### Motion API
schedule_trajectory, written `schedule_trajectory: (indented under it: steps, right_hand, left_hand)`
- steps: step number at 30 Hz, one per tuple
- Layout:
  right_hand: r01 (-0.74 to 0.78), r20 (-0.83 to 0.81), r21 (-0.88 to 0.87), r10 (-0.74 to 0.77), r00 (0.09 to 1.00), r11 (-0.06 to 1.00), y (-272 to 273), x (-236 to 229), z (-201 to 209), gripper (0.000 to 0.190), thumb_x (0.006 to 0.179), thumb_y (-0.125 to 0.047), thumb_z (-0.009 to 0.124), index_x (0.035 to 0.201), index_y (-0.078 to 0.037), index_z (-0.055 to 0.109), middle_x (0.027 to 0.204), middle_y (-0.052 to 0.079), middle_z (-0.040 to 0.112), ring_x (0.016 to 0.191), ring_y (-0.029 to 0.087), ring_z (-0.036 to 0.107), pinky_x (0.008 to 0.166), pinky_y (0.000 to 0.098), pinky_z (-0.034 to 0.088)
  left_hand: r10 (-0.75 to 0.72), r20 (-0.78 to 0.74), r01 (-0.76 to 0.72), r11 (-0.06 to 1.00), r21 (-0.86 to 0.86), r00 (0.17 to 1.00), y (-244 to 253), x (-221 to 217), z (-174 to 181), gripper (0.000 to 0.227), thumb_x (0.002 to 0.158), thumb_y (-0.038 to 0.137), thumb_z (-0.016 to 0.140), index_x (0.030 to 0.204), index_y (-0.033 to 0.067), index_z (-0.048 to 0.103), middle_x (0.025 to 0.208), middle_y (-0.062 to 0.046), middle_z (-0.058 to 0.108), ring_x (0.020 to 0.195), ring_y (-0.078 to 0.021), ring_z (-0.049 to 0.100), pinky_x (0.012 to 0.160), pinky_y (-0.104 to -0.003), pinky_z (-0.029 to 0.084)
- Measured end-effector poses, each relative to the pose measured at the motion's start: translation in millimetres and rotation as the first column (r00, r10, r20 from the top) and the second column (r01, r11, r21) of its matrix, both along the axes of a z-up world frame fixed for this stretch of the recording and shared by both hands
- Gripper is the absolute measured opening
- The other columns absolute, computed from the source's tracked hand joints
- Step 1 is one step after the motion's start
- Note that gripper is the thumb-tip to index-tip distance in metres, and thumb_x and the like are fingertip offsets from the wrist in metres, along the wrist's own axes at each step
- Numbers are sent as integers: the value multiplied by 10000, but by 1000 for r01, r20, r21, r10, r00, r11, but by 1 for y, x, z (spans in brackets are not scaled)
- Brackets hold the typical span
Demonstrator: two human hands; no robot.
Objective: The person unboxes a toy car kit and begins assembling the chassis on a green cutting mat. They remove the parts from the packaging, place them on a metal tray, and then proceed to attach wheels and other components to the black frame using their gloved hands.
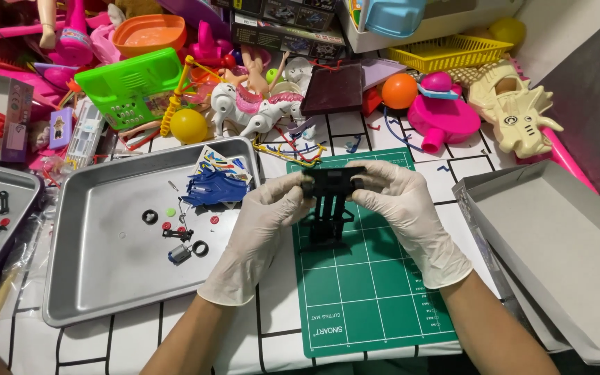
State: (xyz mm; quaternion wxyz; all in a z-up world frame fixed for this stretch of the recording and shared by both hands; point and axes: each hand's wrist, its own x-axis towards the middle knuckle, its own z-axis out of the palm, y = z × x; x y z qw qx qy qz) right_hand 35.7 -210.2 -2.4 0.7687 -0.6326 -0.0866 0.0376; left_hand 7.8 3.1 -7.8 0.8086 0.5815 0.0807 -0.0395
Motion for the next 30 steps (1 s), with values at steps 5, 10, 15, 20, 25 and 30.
schedule_trajectory:
  steps: [5,10,15,20,25,30]
  right_hand:
    - [-22,-70,-37,19,997,999,0,-2,-6,360,765,11,853,1115,2,772,940,153,781,815,165,737,774,309,634]
    - [-57,-53,-45,54,997,997,-1,-6,-1,329,761,-11,850,1082,23,784,888,166,777,783,183,737,754,324,639]
    - [-44,-25,-63,42,999,997,-1,-7,-3,303,783,-45,846,1070,32,783,852,176,770,750,186,717,733,339,633]
    - [-49,17,-106,51,999,993,-1,-9,-4,258,805,-10,833,1057,22,791,856,179,777,762,189,718,752,359,640]
    - [-23,49,-99,28,998,995,0,-6,-8,243,822,0,824,1061,17,788,871,155,781,777,180,741,755,338,643]
    - [46,80,-72,-40,996,996,2,-3,-8,226,832,11,835,1053,11,786,880,140,775,778,158,726,782,338,636]
  left_hand:
    - [-43,-108,39,999,-37,993,5,4,-16,317,915,185,755,1173,2,743,1061,-155,747,957,-164,678,894,-320,608]
    - [-72,-90,67,996,-61,993,8,4,-18,260,913,199,753,1096,15,741,1014,-143,699,935,-185,670,892,-356,619]
    - [-105,-87,103,994,-37,991,8,4,-18,222,915,185,752,1060,18,739,980,-132,683,911,-186,663,878,-359,628]
    - [-108,-70,104,993,-62,992,6,4,-17,218,894,174,777,1037,13,748,944,-144,706,881,-192,689,871,-372,635]
    - [-52,-53,50,998,-47,997,6,5,-16,229,910,187,757,1075,28,746,967,-147,717,884,-210,707,877,-390,632]
    - [59,24,-59,998,9,998,-3,-3,12,309,921,175,733,1196,35,730,1050,-159,733,952,-225,720,936,-402,611]
